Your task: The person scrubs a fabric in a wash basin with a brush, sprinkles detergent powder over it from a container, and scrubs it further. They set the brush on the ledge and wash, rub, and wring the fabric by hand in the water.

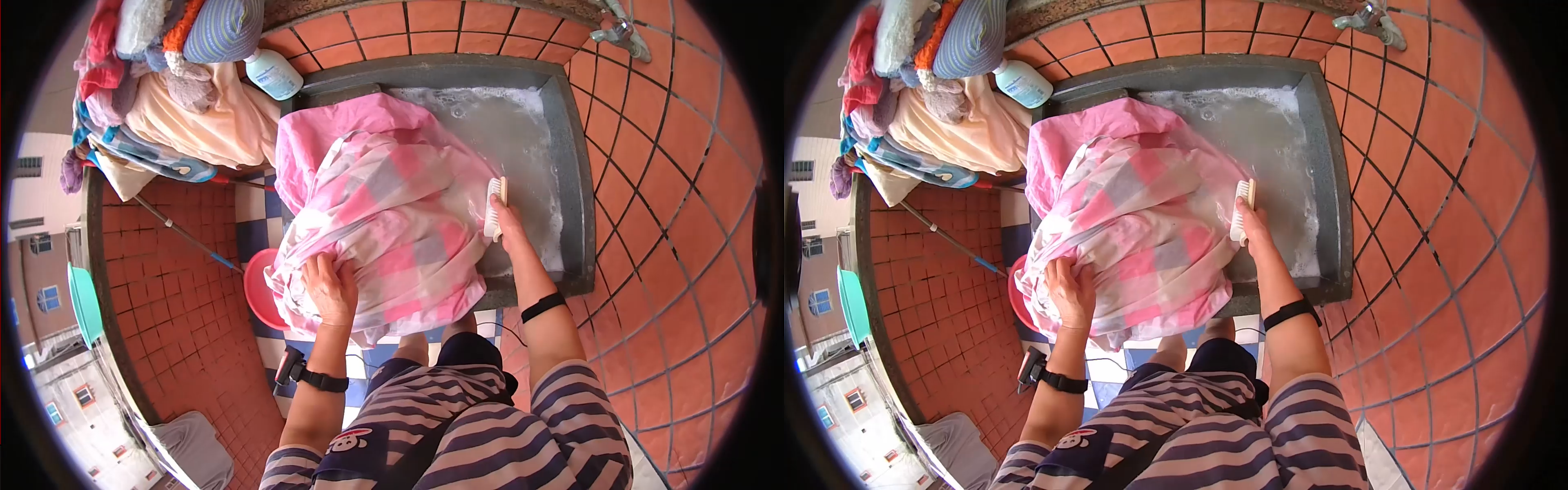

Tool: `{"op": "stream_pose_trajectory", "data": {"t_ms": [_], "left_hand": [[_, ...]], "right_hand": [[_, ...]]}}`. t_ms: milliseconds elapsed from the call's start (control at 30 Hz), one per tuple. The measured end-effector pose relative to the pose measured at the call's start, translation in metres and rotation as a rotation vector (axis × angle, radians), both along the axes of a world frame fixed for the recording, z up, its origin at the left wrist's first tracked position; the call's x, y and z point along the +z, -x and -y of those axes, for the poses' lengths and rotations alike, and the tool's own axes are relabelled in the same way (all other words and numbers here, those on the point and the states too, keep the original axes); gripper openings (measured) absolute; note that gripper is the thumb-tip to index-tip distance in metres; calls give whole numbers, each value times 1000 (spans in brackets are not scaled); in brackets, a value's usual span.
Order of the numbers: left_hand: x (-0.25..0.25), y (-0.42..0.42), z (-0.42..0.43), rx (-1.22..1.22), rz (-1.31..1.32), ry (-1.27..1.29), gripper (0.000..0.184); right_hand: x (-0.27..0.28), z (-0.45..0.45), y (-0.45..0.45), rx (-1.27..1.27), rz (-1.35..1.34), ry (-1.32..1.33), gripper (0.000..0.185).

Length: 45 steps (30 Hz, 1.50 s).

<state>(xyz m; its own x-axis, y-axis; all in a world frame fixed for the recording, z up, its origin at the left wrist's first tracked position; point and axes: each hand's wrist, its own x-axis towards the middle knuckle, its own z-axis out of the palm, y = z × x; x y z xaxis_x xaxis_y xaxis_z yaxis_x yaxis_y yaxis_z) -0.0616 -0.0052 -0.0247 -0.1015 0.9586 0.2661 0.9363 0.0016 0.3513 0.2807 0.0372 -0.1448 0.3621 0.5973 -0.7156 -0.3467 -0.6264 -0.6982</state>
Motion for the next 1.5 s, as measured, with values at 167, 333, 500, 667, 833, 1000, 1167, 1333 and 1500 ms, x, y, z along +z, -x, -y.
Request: {"op": "stream_pose_trajectory", "data": {"t_ms": [167,333,500,667,833,1000,1167,1333,1500], "left_hand": [[48,16,14,-114,299,-40,6],[113,44,38,234,1349,63,8],[145,96,45,219,1840,133,13],[145,121,61,266,1975,106,19],[142,102,37,126,2044,203,24],[178,95,42,62,2051,212,20],[161,123,42,159,1783,108,19],[102,130,20,293,1044,237,24],[88,58,18,-50,128,305,51]], "right_hand": [[-7,-17,22,156,404,-73,52],[129,8,170,593,565,-612,58],[108,21,201,945,901,-1083,71],[-24,13,-3,928,1122,45,65],[79,7,134,723,857,-647,68],[101,-1,195,788,741,-1240,77],[-21,-6,16,863,1095,-41,64],[-14,30,0,401,831,-175,82],[26,49,50,104,18,140,57]]}}
